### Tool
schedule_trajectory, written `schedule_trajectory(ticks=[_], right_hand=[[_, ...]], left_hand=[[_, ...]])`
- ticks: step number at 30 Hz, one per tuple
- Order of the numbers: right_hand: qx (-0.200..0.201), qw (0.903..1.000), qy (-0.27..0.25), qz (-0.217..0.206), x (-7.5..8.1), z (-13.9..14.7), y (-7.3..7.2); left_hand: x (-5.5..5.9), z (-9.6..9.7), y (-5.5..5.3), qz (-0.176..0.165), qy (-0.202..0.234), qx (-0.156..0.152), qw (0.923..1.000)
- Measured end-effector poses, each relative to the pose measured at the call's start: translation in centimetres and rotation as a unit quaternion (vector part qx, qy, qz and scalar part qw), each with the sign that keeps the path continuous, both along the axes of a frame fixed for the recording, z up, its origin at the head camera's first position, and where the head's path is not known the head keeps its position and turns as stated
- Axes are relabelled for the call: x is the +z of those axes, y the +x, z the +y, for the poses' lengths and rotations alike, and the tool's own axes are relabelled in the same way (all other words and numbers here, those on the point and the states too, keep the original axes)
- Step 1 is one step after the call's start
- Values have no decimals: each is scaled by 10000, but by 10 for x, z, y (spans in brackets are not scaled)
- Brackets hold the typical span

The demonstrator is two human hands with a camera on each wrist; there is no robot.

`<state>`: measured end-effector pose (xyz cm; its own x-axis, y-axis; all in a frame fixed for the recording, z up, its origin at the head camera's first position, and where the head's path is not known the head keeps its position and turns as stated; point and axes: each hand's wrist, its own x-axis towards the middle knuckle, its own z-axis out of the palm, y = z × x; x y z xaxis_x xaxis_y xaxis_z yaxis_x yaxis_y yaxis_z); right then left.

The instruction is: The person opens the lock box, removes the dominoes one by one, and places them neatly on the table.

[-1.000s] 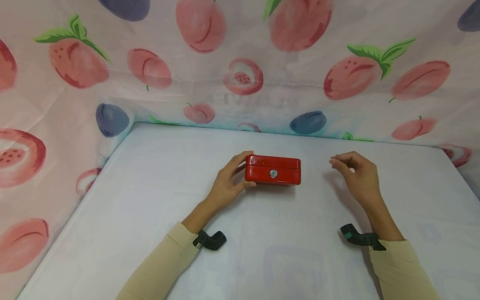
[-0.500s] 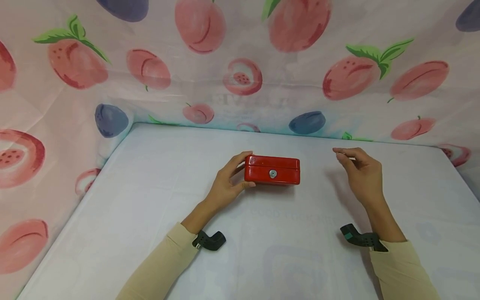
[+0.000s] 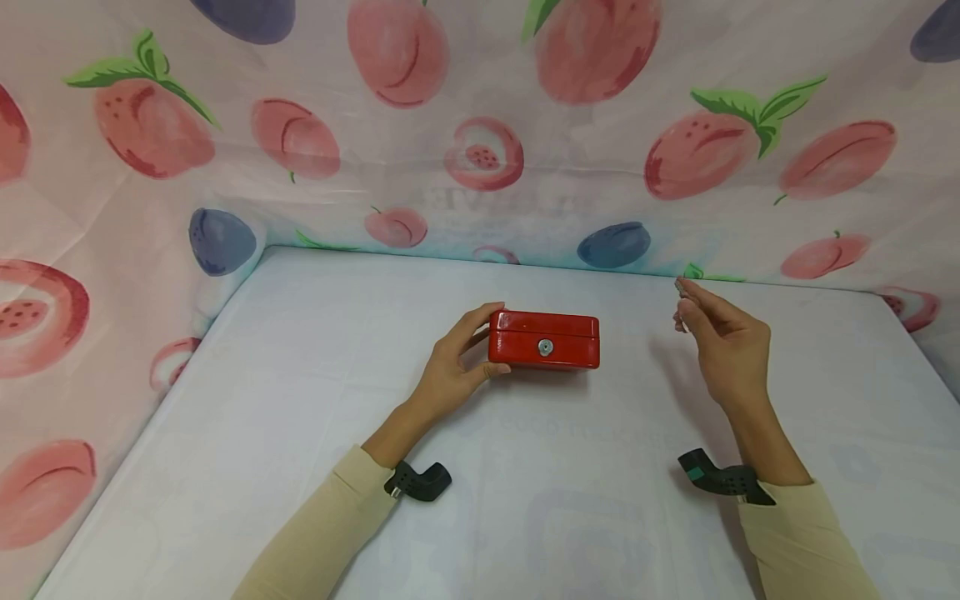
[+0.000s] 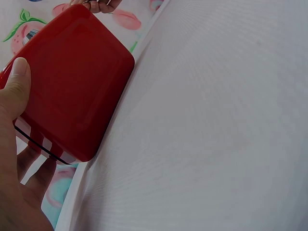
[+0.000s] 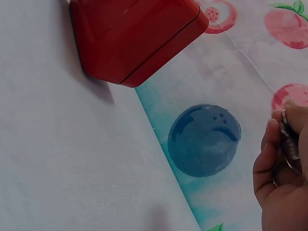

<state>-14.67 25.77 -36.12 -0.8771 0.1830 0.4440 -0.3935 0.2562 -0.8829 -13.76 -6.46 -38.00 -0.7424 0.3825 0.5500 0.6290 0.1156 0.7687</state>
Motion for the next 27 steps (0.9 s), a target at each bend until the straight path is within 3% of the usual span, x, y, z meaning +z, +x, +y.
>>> schedule_trajectory(ticks=[5,10,17,21,27], right_hand=[[-23,9995,319,68,4,-2,2],[69,9998,80,143,3,-3,2],[486,9985,248,90,2,-5,2],[742,9954,494,337,11,-12,8],[748,9887,1172,569,26,-23,17]], left_hand=[[-1,0,0,15,16,0,10000],[0,0,0,53,14,4,10000],[-1,0,0,49,-16,21,10000],[-10,0,-5,73,-3,21,10000],[-28,-1,-15,-44,-78,66,9999]])
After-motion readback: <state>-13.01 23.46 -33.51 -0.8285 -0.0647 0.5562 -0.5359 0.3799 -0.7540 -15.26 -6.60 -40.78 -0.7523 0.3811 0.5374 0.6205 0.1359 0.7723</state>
